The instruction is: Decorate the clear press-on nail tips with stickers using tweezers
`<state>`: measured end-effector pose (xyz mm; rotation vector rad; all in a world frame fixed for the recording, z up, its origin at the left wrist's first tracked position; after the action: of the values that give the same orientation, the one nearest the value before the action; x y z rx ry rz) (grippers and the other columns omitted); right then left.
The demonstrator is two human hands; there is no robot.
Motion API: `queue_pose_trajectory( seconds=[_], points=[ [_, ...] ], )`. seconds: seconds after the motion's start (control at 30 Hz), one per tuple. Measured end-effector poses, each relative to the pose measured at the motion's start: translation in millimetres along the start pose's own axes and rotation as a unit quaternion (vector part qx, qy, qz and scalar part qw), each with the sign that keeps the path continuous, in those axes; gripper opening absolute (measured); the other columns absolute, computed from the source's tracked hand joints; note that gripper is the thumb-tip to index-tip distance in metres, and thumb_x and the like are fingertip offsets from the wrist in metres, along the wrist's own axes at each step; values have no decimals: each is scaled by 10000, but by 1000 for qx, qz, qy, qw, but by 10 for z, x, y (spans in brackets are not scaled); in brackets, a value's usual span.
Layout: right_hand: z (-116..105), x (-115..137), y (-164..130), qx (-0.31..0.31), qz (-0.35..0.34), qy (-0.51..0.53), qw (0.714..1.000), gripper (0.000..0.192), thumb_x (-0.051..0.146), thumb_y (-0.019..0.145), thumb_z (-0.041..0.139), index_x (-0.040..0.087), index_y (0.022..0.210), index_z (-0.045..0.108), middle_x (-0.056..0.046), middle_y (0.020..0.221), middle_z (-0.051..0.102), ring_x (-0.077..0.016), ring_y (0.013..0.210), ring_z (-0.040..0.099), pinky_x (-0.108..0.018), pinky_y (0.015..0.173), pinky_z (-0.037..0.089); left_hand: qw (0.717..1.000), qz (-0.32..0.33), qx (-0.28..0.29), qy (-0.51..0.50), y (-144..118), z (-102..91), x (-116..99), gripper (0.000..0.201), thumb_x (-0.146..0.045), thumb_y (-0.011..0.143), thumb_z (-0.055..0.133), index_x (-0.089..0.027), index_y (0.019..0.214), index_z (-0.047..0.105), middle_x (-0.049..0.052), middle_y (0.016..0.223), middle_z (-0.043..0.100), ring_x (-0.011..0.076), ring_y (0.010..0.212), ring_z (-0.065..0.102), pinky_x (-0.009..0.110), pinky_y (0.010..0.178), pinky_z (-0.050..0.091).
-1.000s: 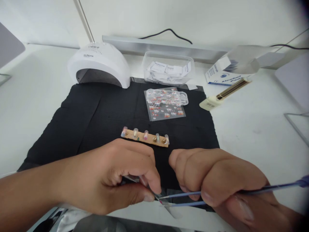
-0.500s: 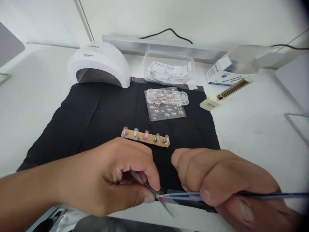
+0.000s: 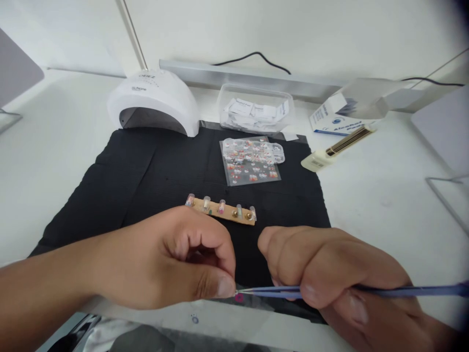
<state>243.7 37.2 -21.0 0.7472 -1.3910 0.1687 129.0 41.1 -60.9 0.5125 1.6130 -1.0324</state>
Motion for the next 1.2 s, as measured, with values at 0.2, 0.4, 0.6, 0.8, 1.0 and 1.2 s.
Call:
queue_pose_trajectory(
  seconds=[0.2,0.4,0.6,0.8,1.0,1.2],
  points=[
    [53,19,25,32,-4,-38,999,215,283,1001,486,197,887,647,-27,745,643,-154,652,618,-349,629,547,996,-70,26,-45,8,61,122,219,-311,838,680,-151,735,572,-34,630,496,73,546,412,169,455,313],
    [76,45,39,43,-2,-47,998,215,302,997,499,191,874,637,-26,743,640,-154,655,630,-339,626,553,994,-91,30,-58,9,73,155,227,-316,826,701,-153,735,572,-45,622,489,66,534,390,162,449,299],
    [99,-14,36,48,30,-26,998,245,328,997,500,196,849,645,-18,742,634,-141,651,604,-319,616,540,994,-90,38,-43,21,81,160,216,-318,834,675,-160,733,568,-44,622,485,72,535,388,172,455,288],
    [98,-50,23,9,43,-20,999,268,332,997,494,192,816,634,-13,716,617,-136,629,580,-321,599,528,994,-93,36,-36,20,56,163,202,-310,826,674,-163,738,567,-38,635,492,83,554,398,183,472,296],
    [42,-22,-13,35,22,-30,999,224,341,988,507,205,899,662,-34,728,632,-158,610,593,-342,570,508,994,-93,46,-42,14,80,167,217,-325,844,651,-158,740,558,-44,617,484,70,522,385,166,451,291],
    [59,-25,-5,20,16,-34,999,211,361,969,531,221,881,662,-29,699,619,-161,596,573,-354,582,497,993,-95,52,-51,12,92,169,216,-316,847,662,-148,745,571,-37,629,501,71,542,413,168,465,304]
  ],
)
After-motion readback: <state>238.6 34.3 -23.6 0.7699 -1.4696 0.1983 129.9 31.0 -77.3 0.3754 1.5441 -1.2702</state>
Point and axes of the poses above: each hand's wrist, its own y-axis towards the middle knuckle, its own z-axis out of the palm, x = y × z, the point moved 10 cm from there along y, towards the middle knuckle
